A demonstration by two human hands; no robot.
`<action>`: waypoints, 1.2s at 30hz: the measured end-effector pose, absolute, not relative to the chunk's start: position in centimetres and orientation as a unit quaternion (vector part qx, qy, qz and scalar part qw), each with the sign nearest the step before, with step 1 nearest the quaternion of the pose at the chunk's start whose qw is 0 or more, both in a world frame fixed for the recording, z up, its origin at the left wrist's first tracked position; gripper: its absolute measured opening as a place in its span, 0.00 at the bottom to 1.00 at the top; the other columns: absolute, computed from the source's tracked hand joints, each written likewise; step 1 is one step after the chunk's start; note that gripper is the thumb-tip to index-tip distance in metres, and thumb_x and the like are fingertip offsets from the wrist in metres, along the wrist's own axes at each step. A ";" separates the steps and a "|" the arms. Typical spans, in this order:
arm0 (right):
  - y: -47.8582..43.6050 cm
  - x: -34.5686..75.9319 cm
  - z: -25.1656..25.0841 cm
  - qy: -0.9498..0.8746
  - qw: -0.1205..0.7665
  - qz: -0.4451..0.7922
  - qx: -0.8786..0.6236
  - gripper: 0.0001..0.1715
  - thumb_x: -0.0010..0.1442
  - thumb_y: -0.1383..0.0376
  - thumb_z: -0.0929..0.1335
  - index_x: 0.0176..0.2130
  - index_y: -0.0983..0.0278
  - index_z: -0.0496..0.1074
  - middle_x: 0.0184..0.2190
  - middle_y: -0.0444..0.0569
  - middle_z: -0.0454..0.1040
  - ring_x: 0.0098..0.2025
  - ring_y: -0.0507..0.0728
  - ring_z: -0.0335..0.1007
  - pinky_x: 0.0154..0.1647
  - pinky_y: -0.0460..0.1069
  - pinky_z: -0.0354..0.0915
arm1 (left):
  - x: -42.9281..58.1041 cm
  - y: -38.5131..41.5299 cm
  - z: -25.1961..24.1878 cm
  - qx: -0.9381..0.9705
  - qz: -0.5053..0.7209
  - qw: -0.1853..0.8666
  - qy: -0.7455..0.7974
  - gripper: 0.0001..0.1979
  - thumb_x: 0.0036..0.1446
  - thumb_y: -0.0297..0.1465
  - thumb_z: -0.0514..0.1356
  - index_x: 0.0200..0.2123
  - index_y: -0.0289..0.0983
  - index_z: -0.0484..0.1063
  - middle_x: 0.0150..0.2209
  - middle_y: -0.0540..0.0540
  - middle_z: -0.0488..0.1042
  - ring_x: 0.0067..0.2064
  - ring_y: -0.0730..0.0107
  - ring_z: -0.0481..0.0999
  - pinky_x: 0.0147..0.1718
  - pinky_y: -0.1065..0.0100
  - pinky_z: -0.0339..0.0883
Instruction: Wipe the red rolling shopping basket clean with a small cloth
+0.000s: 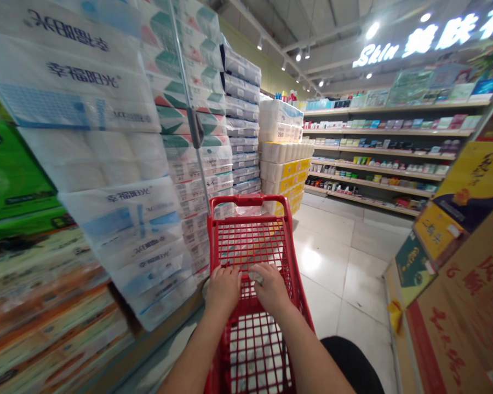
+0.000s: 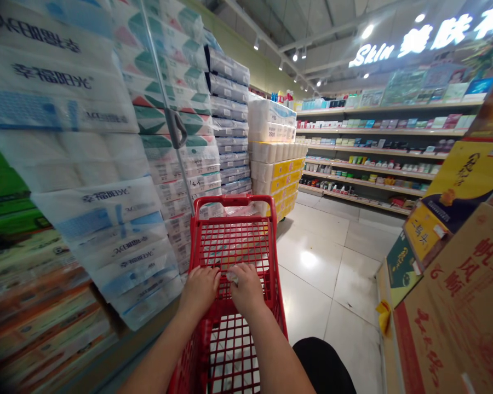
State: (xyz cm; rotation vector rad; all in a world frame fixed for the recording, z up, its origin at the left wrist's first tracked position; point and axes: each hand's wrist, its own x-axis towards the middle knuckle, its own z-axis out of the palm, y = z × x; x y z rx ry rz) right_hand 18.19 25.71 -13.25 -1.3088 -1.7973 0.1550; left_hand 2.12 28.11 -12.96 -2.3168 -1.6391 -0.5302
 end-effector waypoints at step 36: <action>26.9 18.7 -14.6 -0.702 0.490 0.048 -0.515 0.29 0.51 0.80 0.63 0.47 0.57 0.74 0.52 0.46 0.73 0.53 0.55 0.68 0.56 0.52 0.64 | 2.3 27.9 -13.0 -0.795 -0.191 0.127 -0.561 0.19 0.66 0.35 0.45 0.42 0.36 0.75 0.38 0.42 0.78 0.43 0.60 0.74 0.55 0.55 0.57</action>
